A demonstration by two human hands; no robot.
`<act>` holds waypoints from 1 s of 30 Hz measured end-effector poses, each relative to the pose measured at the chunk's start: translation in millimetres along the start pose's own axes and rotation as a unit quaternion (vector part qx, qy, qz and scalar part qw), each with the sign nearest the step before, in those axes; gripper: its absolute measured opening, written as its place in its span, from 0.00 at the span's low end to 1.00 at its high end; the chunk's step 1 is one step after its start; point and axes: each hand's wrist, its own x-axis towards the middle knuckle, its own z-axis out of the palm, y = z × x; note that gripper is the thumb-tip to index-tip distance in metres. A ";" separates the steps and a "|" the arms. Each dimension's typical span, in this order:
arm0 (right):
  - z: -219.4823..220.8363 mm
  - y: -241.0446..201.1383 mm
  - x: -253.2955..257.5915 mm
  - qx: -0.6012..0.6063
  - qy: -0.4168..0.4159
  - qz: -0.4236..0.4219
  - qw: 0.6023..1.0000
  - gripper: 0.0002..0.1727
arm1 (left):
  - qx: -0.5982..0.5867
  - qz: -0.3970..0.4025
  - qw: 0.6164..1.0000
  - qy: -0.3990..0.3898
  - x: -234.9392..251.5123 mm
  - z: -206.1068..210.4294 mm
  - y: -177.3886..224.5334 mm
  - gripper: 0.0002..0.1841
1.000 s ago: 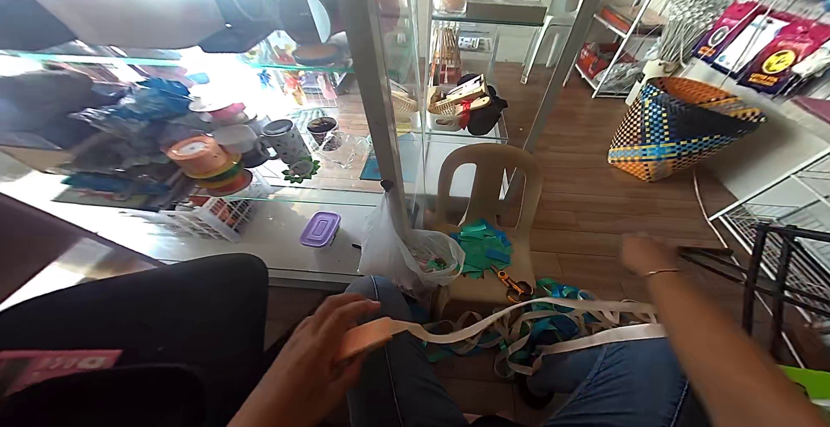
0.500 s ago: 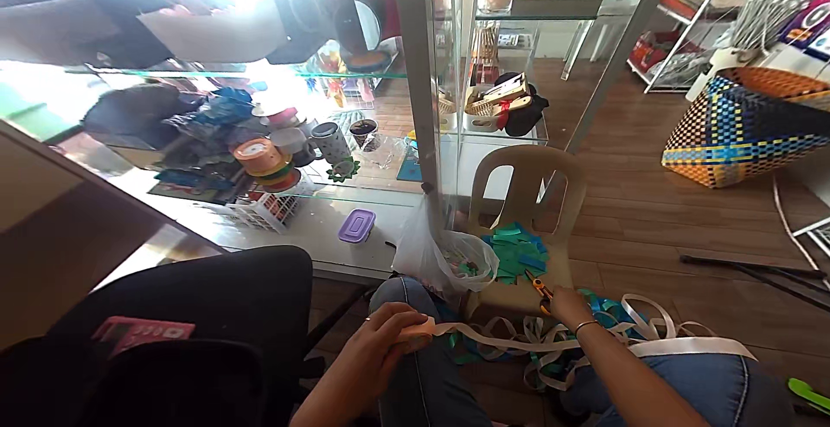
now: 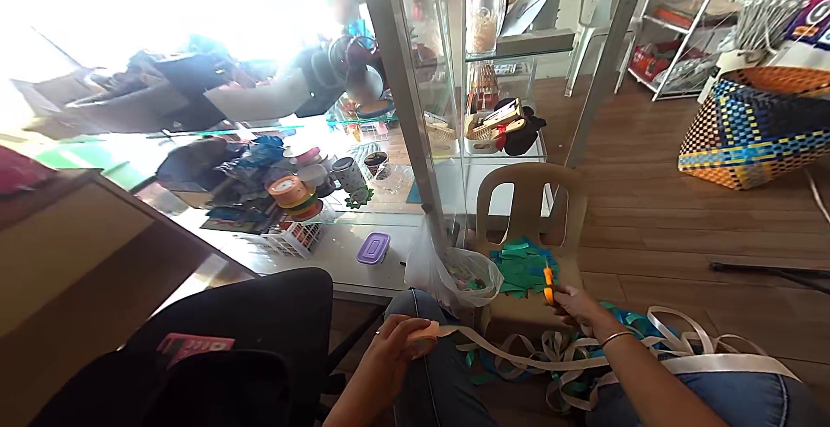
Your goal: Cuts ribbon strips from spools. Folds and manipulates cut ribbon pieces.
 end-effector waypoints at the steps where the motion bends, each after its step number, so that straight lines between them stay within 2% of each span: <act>1: 7.1 -13.5 -25.0 0.063 -0.051 -0.036 0.996 0.19 | -0.005 0.002 1.000 0.004 -0.8 0.7 -1.6 0.20; 3: 23.0 -25.1 -73.8 0.147 -0.174 -0.117 0.967 0.18 | -0.014 0.005 1.000 0.008 -1.0 2.2 -3.5 0.19; 5: 42.8 -18.6 -115.1 0.163 -0.286 -0.165 0.930 0.17 | -0.023 0.006 1.000 0.009 0.7 3.7 -4.1 0.19; 7: 62.6 -2.1 -144.2 0.155 -0.381 -0.165 0.897 0.18 | -0.028 0.011 0.999 0.010 2.4 5.5 -4.4 0.20; 10: 82.2 12.9 -158.0 0.090 -0.511 -0.124 0.846 0.35 | -0.032 0.009 0.999 0.014 3.6 8.1 -2.4 0.20; 11: 86.4 11.9 -159.5 0.062 -0.530 -0.109 0.839 0.35 | -0.033 0.005 0.999 0.016 3.4 8.6 -1.2 0.20; 15: 101.5 3.0 -158.1 0.022 -0.528 -0.076 0.846 0.24 | -0.028 -0.023 0.999 0.020 2.2 7.2 4.1 0.21; 23: 108.5 12.7 -161.5 0.053 -0.499 -0.116 0.857 0.28 | -0.052 -0.044 0.997 0.037 -2.9 7.9 -2.0 0.21; 30: 118.8 6.2 -155.9 0.064 -0.497 -0.064 0.863 0.24 | -0.049 -0.023 0.997 0.049 -4.2 12.1 -5.1 0.20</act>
